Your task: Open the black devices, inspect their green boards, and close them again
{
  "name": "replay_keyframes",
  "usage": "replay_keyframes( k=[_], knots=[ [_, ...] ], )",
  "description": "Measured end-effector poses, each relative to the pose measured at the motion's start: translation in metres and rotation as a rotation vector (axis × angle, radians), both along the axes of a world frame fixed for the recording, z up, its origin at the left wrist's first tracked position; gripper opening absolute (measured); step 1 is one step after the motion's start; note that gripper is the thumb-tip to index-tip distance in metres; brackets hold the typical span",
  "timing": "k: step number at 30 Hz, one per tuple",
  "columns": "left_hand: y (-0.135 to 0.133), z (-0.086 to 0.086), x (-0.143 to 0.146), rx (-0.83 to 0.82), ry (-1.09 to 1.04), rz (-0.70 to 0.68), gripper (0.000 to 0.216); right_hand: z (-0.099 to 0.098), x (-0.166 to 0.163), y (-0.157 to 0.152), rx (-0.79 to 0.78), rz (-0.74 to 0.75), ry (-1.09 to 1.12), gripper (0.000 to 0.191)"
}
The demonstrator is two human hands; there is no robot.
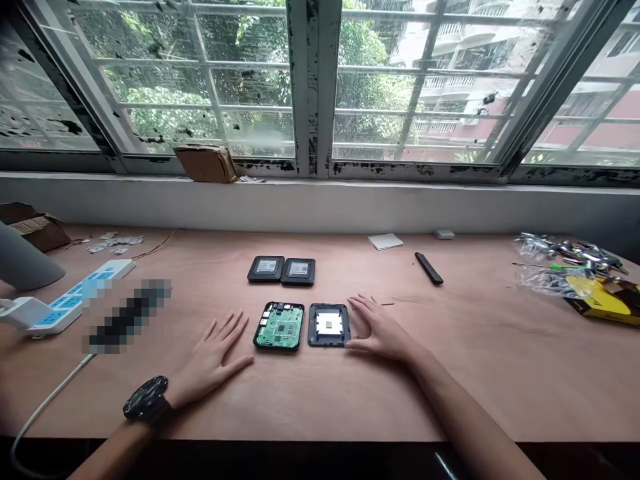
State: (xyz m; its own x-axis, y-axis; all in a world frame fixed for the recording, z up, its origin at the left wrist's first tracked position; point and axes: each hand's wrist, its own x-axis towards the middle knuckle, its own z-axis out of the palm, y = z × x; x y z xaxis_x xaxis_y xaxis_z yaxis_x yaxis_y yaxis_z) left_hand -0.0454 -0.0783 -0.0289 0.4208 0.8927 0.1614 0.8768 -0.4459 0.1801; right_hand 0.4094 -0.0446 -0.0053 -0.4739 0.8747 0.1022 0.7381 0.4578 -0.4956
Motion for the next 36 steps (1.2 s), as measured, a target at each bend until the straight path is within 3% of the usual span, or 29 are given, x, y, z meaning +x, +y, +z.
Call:
replay_keyframes(
  k=[4,11,14,17,20,23,27,30,36],
  knots=[
    [0.007,0.006,-0.004,-0.078,-0.056,-0.054,0.089,0.002,-0.01,0.002,0.01,0.081,-0.032,0.12],
    [0.069,0.031,-0.009,-0.359,-0.161,-0.21,0.112,0.009,-0.016,0.007,0.168,0.091,0.028,0.106],
    [0.086,0.033,0.009,-0.366,-0.151,-0.281,0.116,0.006,-0.005,0.006,0.123,-0.016,0.196,0.099],
    [0.086,0.031,0.037,-0.336,-0.168,-0.346,0.116,0.004,0.001,0.005,0.047,-0.108,0.477,0.086],
    [0.078,0.027,0.059,-0.312,-0.194,-0.398,0.117,0.009,-0.008,0.004,-0.002,-0.123,0.74,0.081],
    [0.076,0.024,0.064,-0.314,-0.226,-0.409,0.12,0.02,-0.027,0.005,-0.011,-0.055,0.83,0.079],
    [0.083,0.02,0.046,-0.299,-0.336,-0.386,0.105,0.041,-0.063,0.008,0.063,0.095,0.496,0.078],
    [0.088,0.019,0.033,-0.261,-0.424,-0.301,0.083,0.051,-0.095,0.013,0.12,0.201,0.173,0.091],
    [0.087,0.017,0.031,-0.21,-0.485,-0.274,0.066,0.043,-0.133,0.023,0.137,0.303,-0.134,0.098]
  ],
)
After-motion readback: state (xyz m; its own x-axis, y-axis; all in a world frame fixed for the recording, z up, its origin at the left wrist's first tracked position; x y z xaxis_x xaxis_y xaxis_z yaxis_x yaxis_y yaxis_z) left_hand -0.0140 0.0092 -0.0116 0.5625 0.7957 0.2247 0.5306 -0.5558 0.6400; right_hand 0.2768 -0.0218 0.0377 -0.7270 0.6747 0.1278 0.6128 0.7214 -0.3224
